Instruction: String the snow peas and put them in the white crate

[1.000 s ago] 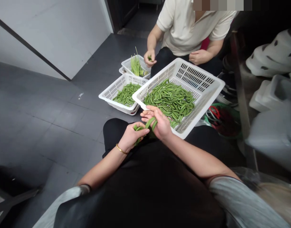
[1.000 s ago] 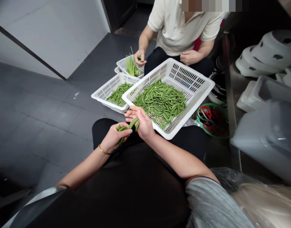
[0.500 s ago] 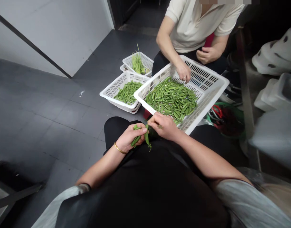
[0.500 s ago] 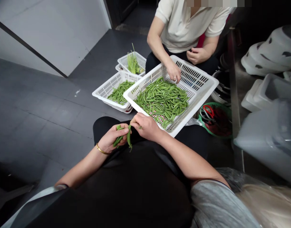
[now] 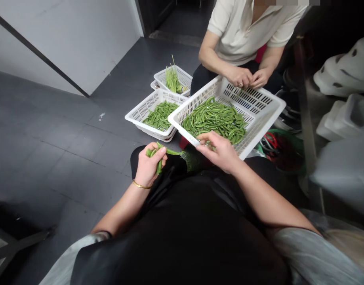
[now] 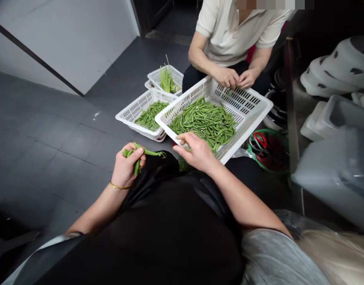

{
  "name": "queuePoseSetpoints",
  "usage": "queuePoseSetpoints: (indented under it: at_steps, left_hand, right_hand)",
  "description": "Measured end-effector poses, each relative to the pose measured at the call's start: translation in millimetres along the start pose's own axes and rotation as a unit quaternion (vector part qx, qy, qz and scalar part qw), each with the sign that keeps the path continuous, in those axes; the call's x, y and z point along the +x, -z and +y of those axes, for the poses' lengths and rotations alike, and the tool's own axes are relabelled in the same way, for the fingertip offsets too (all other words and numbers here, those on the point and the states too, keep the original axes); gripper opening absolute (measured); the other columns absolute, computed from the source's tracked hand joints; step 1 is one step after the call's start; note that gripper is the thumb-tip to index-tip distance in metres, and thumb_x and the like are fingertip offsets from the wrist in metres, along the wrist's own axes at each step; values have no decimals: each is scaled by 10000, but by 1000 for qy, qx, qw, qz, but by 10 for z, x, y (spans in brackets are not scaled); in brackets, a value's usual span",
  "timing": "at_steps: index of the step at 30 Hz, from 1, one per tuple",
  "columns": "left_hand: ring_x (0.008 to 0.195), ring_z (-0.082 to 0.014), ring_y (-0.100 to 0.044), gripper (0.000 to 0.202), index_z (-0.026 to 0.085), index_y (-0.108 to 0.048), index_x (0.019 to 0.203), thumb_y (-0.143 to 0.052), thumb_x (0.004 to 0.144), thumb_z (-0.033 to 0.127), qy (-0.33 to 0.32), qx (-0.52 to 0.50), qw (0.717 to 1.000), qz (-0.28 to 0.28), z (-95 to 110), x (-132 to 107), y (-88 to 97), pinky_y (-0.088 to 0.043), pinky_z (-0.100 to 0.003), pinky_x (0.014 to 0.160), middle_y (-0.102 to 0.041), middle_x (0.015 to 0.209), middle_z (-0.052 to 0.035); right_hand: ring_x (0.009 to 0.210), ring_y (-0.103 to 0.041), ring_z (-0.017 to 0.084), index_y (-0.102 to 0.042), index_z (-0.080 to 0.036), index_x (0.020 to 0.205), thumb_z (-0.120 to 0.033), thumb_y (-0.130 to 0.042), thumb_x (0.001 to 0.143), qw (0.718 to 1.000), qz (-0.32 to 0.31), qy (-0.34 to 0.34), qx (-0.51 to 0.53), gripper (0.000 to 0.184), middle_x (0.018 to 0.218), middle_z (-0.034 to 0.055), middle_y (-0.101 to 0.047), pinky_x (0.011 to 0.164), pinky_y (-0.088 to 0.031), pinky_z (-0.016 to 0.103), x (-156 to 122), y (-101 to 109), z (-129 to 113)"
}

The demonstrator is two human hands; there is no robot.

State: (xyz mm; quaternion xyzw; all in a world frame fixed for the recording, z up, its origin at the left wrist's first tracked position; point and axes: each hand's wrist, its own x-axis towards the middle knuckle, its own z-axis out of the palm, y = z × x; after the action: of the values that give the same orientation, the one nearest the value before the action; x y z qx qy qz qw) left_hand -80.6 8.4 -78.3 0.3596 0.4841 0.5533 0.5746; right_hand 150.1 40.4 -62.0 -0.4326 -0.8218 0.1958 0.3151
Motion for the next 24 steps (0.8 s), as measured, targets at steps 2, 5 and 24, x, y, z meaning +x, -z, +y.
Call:
queuePoseSetpoints:
  at_steps: [2, 5, 24]
  left_hand:
    - [392, -57, -465, 266, 159, -491, 695, -720, 706, 293, -1, 31, 999, -8, 24, -32, -29, -321, -159, 365, -567, 534, 31]
    - [398, -55, -463, 259, 158, -503, 695, -719, 704, 298, 8, 42, 999, -17, -4, -86, -72, -322, -159, 373, -562, 536, 32]
    - [434, -78, -441, 151, 154, -658, 748, -704, 704, 291, 11, 127, 990, -53, 67, 25, 125, -330, -193, 413, -549, 537, 12]
  right_hand:
    - [744, -569, 159, -570, -182, 1054, -320, -545, 867, 997, -70, 30, -16, 234, 911, 65, -611, 639, -420, 256, 8, -128, -81]
    - [683, -559, 149, -594, -188, 862, -263, -436, 914, 988, -120, 93, -23, 183, 792, 46, -617, 610, -388, 246, 39, -308, -162]
    - [703, -576, 136, -580, -176, 788, -175, -411, 900, 990, -75, 95, 66, 203, 770, 45, -642, 658, -403, 230, 20, -207, -85]
